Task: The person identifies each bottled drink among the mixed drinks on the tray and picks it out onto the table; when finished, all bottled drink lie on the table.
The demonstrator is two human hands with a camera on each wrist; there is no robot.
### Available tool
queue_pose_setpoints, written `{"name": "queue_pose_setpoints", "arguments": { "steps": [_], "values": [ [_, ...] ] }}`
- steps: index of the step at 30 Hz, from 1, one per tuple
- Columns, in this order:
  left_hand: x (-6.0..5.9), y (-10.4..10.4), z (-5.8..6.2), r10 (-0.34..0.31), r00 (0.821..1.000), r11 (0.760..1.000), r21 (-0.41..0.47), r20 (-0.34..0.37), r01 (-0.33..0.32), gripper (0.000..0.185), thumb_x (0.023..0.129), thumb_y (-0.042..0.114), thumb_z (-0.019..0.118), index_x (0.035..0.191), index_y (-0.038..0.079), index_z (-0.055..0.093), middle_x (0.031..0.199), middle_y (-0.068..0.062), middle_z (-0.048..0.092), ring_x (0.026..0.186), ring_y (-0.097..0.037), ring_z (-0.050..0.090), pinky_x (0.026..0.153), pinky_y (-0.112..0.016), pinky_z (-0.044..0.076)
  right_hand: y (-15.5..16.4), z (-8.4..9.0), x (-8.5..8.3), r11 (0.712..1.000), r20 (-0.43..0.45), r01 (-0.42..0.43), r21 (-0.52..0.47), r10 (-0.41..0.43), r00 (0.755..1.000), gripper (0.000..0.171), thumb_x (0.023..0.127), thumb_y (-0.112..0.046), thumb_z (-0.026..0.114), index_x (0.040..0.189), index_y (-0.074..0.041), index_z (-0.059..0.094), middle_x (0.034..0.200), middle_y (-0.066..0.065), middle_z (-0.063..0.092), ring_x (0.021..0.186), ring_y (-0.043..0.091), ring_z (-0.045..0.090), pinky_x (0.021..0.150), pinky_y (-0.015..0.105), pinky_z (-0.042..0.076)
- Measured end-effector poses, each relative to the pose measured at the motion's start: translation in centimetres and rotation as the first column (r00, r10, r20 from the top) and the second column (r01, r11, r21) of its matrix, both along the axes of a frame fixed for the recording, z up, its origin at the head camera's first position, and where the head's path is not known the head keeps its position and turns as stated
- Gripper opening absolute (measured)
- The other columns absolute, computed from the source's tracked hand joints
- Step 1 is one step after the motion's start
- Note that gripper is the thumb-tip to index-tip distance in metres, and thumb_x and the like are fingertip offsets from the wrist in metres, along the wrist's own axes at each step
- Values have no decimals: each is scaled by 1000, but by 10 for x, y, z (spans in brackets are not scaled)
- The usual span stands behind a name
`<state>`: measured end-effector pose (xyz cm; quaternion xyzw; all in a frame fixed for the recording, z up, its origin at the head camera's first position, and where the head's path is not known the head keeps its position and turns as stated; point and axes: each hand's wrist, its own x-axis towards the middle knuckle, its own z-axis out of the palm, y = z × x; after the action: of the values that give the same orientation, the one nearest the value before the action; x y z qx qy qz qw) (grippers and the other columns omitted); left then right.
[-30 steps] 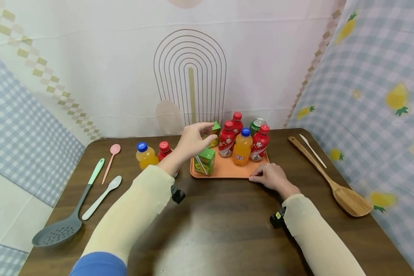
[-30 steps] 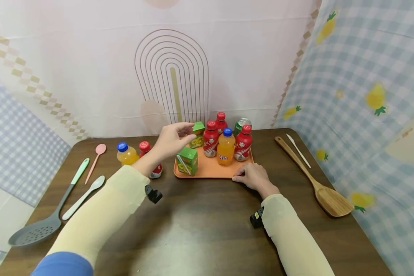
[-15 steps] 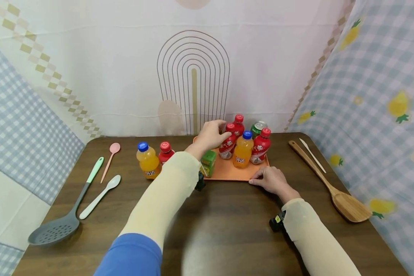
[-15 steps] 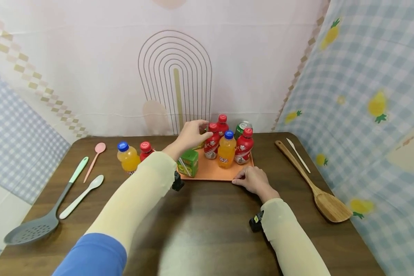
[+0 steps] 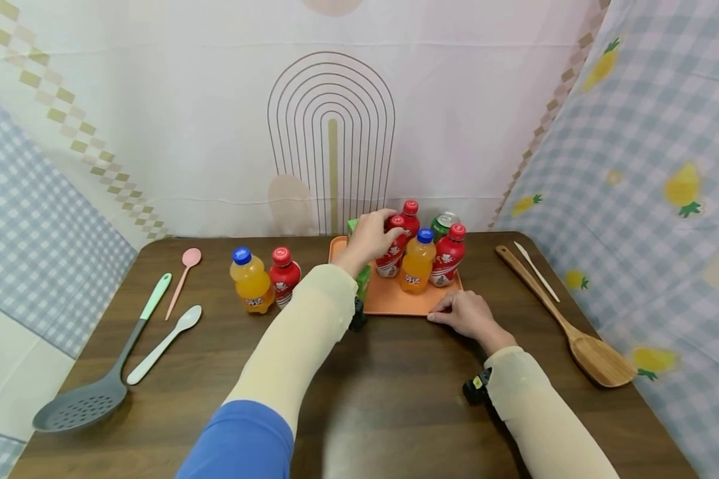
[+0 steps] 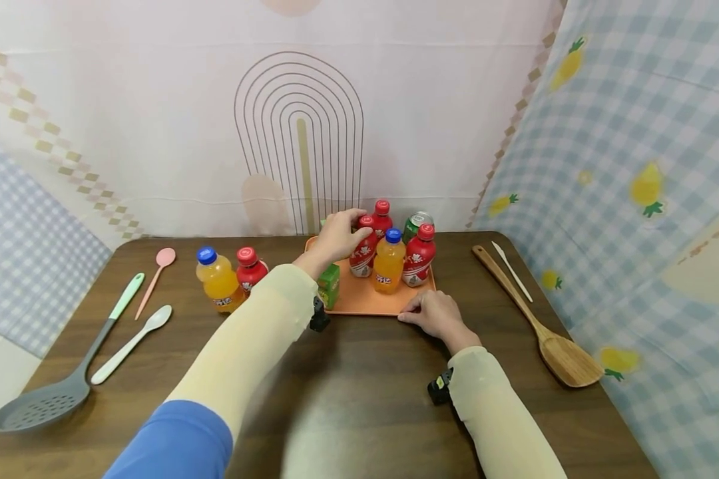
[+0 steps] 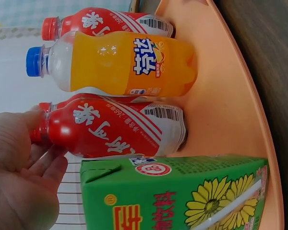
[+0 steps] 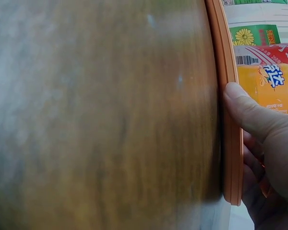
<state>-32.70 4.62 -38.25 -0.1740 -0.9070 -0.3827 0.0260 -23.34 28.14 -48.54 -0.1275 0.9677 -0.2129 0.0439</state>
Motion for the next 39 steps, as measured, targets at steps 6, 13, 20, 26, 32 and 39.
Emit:
{"name": "queue_pose_setpoints", "arguments": {
  "steps": [6, 13, 20, 26, 32, 39],
  "values": [
    [0, 2, -3, 37, 999, 999, 9, 33, -38, 42, 98, 30, 57, 137, 15, 52, 127, -4, 60, 107, -17, 59, 93, -35, 50, -1, 0, 0, 1000, 1, -5, -10, 5, 1000, 8, 81, -39, 77, 83, -31, 77, 83, -15, 67, 79, 10, 61, 77, 39, 49],
    [2, 0, 0, 36, 999, 999, -21, 35, -35, 44, 98, 32, 56, 138, 14, 52, 127, -4, 61, 107, -17, 59, 92, -35, 50, -1, 1, 0, 1000, -9, -17, -12, 17, 1000, 10, 81, -40, 76, 83, -31, 77, 84, -15, 68, 81, 11, 62, 77, 39, 50],
    [7, -6, 2, 7, 999, 999, -40, 35, -5, 43, 98, 31, 56, 137, 13, 54, 126, -5, 61, 107, -18, 59, 91, -34, 50, 0, 4, -2, 1000, -1, -9, 11, 9, 1000, 10, 82, -40, 76, 82, -30, 77, 84, -13, 69, 82, 14, 63, 77, 40, 50],
    [12, -8, 1, 0, 999, 998, -56, 44, 3, 46, 98, 33, 55, 139, 13, 52, 128, -6, 59, 112, -18, 58, 93, -33, 49, -1, 4, -1, 1000, 24, -4, 13, 4, 1000, 11, 82, -40, 75, 84, -30, 77, 85, -13, 69, 82, 14, 63, 79, 41, 50],
    [21, -12, 3, -5, 998, 998, -62, 55, 8, 45, 98, 34, 55, 139, 14, 52, 125, -5, 61, 107, -18, 60, 90, -33, 51, -1, 3, -2, 1000, 33, -13, 17, 13, 999, 13, 83, -42, 74, 85, -29, 77, 86, -13, 69, 83, 14, 63, 80, 42, 50],
    [32, -14, 4, -18, 998, 996, -84, 57, 23, 48, 97, 35, 56, 140, 13, 51, 125, -5, 61, 107, -17, 59, 90, -33, 51, 0, 4, -1, 1000, 26, -19, 18, 19, 999, 13, 83, -42, 74, 85, -29, 77, 86, -12, 69, 84, 14, 63, 81, 42, 49]
  ]
}}
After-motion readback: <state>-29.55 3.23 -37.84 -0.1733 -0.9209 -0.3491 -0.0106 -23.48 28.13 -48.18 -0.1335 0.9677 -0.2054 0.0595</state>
